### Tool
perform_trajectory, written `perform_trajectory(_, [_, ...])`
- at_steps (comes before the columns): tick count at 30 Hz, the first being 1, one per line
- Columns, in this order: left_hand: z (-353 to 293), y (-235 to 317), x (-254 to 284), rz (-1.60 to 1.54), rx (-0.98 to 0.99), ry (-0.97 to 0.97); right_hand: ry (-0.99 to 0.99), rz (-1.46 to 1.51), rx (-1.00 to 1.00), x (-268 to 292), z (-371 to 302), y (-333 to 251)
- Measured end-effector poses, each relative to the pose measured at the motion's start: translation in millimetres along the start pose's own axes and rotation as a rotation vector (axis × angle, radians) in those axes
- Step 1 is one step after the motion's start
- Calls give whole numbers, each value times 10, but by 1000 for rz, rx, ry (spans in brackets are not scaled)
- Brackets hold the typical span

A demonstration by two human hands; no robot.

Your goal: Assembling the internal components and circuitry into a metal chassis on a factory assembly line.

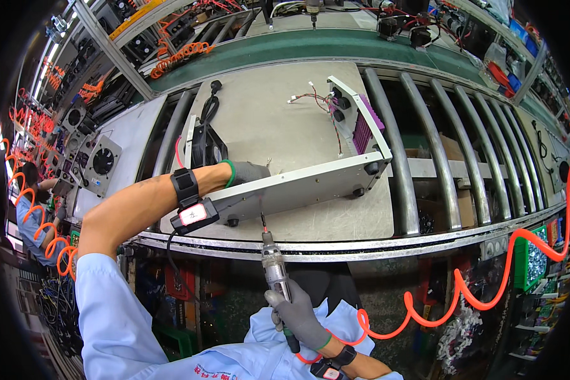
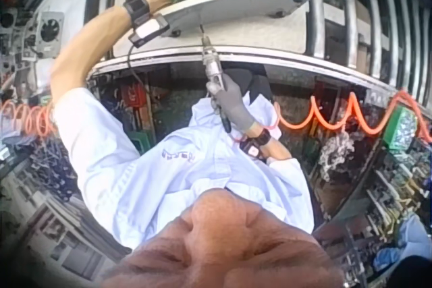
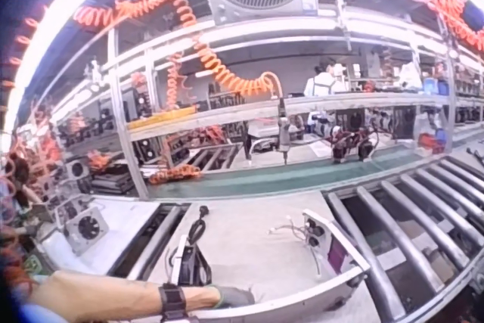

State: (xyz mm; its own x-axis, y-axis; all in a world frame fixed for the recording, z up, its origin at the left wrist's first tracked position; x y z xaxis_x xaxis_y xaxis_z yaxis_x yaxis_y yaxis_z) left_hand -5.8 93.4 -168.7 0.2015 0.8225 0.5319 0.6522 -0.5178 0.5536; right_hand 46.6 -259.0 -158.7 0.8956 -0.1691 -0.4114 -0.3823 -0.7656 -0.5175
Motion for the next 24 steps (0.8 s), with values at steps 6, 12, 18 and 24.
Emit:
perform_trajectory(6, [141, -118, -54, 152, 32, -52, -16, 6, 21, 13, 23, 21])
perform_trajectory(12, [181, -180, -50, 166, -4, -32, 15, 15, -7, -31, 94, 113])
perform_trajectory(18, [280, -409, -73, -7, -31, 14, 51, 6, 32, -59, 111, 127])
perform_trajectory(24, [289, -525, -65, -122, 60, 63, 28, 21, 59, -53, 72, 95])
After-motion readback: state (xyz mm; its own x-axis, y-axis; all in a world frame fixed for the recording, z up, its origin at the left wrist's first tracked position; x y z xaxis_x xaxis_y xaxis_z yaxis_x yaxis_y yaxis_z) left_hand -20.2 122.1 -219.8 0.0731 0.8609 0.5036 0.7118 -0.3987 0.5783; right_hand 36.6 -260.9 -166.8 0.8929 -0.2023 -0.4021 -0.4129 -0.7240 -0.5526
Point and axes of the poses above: each hand's wrist, its own z-axis towards the middle knuckle, its own x-axis out of the back of the hand, y = z × x, the point moved 4 cm from there along z, towards the middle knuckle, and after that the axes turned 12 degrees about -x, right-handed, at the moved point
